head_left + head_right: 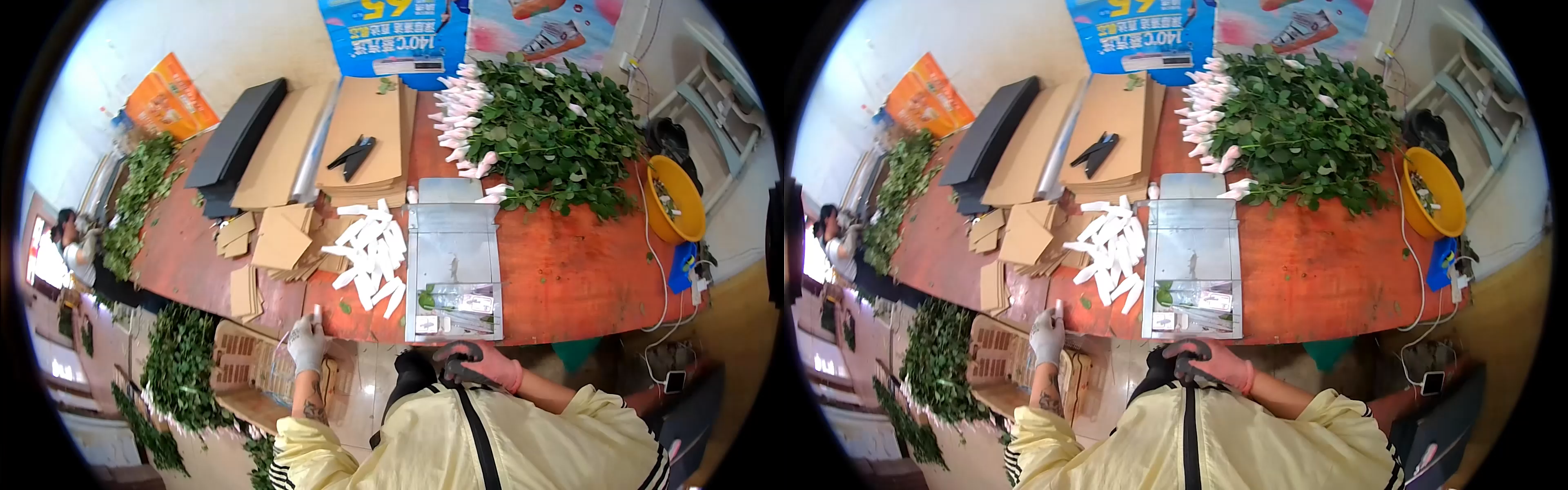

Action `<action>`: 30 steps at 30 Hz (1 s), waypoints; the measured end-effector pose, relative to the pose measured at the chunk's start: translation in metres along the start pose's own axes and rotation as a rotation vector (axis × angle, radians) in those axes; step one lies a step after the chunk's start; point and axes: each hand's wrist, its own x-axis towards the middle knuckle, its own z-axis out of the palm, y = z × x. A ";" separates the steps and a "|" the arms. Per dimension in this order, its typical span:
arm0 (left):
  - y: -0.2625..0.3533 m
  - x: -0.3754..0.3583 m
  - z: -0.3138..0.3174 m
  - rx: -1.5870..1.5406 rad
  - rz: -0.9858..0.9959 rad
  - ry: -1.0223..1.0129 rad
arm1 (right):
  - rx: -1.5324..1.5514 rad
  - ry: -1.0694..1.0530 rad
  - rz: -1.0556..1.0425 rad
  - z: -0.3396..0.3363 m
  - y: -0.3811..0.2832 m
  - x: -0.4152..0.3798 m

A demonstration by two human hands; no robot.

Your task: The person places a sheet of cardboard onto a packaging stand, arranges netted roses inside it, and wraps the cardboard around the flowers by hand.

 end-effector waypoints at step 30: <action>0.423 -0.154 -0.144 -1.317 1.716 -1.358 | -0.239 0.782 -1.043 -0.390 -0.630 -0.270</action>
